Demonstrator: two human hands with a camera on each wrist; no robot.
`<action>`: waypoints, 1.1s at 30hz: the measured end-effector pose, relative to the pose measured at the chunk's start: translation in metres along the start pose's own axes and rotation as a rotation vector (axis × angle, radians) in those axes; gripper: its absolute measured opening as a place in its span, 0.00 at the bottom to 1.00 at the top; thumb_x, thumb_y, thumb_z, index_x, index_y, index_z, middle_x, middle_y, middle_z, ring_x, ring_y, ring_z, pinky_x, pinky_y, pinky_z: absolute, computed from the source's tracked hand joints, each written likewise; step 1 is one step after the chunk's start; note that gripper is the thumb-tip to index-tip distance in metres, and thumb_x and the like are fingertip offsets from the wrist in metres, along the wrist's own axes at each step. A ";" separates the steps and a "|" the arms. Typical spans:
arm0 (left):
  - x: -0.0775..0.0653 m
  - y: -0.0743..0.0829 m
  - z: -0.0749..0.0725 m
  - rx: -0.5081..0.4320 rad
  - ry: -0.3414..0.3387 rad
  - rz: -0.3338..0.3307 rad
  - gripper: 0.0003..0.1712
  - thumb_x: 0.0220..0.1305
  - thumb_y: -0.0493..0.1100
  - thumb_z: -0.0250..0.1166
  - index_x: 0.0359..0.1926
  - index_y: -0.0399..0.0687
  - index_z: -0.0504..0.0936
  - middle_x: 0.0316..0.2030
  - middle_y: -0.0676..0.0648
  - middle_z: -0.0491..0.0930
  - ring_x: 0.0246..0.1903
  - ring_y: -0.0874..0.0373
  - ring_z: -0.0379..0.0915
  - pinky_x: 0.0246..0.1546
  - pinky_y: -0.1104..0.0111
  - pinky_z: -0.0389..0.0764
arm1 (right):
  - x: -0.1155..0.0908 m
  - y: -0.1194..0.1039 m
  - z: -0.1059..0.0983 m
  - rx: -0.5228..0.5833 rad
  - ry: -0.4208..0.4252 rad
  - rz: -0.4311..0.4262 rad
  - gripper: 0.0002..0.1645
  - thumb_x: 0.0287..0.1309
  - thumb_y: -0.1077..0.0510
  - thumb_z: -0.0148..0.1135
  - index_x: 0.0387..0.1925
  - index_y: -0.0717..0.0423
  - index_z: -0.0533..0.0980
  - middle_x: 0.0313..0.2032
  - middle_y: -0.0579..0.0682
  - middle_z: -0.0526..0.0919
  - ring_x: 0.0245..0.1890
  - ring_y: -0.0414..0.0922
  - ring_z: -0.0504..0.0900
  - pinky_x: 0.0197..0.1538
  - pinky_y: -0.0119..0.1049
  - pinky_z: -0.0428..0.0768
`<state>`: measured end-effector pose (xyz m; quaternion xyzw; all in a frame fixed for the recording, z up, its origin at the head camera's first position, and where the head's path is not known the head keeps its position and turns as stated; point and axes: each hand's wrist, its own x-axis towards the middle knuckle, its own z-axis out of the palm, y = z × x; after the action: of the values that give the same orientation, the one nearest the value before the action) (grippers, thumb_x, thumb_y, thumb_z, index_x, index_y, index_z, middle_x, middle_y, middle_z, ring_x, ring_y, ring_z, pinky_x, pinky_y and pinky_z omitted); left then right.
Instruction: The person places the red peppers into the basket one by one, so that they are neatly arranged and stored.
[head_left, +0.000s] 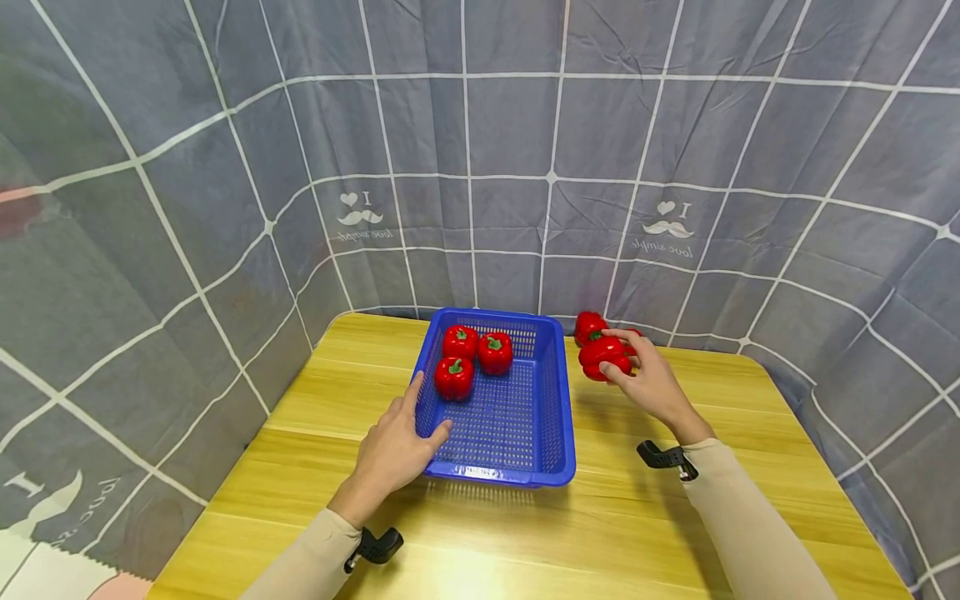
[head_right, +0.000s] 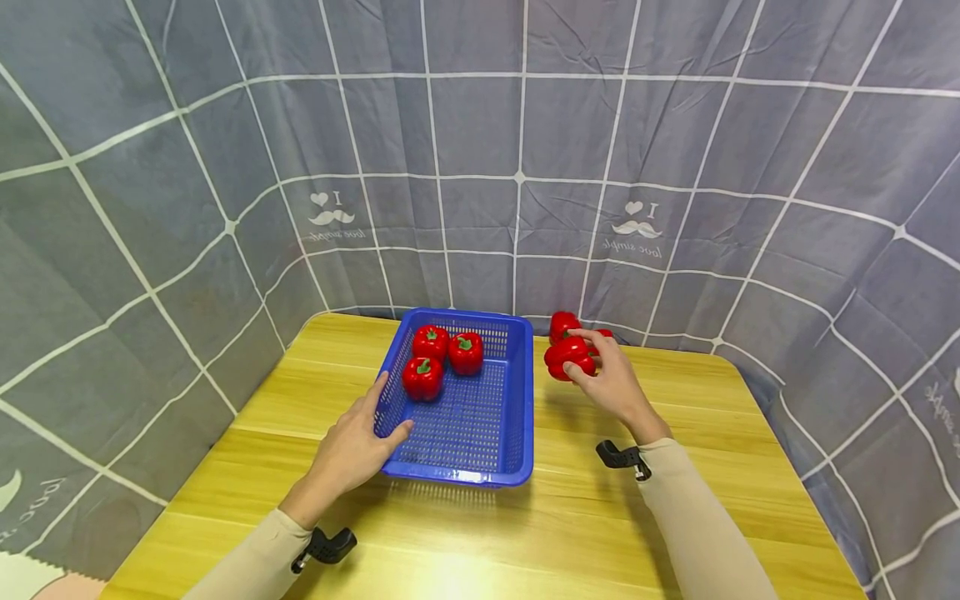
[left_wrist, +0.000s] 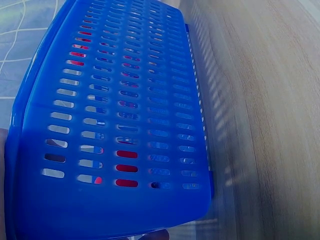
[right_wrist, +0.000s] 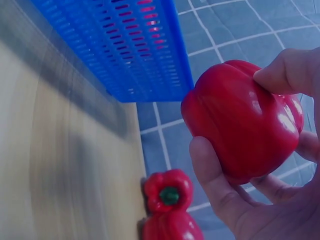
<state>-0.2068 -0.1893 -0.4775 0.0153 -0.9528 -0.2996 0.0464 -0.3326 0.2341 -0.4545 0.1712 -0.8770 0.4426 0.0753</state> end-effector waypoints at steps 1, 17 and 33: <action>0.000 0.000 0.000 0.000 0.000 0.001 0.59 0.79 0.63 0.70 0.97 0.51 0.52 0.80 0.28 0.77 0.72 0.24 0.84 0.67 0.29 0.88 | 0.000 -0.001 0.001 0.003 0.001 -0.004 0.35 0.81 0.57 0.71 0.82 0.55 0.74 0.68 0.69 0.77 0.57 0.71 0.94 0.47 0.24 0.90; -0.001 -0.001 0.001 0.000 0.002 0.001 0.59 0.79 0.63 0.70 0.97 0.52 0.51 0.82 0.28 0.75 0.74 0.23 0.82 0.68 0.28 0.86 | 0.010 -0.029 0.014 -0.073 0.027 -0.091 0.34 0.79 0.58 0.67 0.82 0.44 0.78 0.72 0.65 0.82 0.58 0.65 0.92 0.57 0.53 0.96; 0.000 -0.007 0.007 -0.003 0.013 0.016 0.59 0.79 0.64 0.70 0.97 0.53 0.51 0.82 0.28 0.75 0.73 0.23 0.82 0.67 0.28 0.87 | 0.019 -0.049 0.034 -0.092 0.000 -0.134 0.37 0.75 0.59 0.65 0.82 0.40 0.79 0.72 0.59 0.83 0.50 0.55 0.85 0.52 0.43 0.87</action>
<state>-0.2076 -0.1912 -0.4871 0.0095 -0.9521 -0.3006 0.0549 -0.3316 0.1759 -0.4328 0.2258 -0.8830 0.3958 0.1124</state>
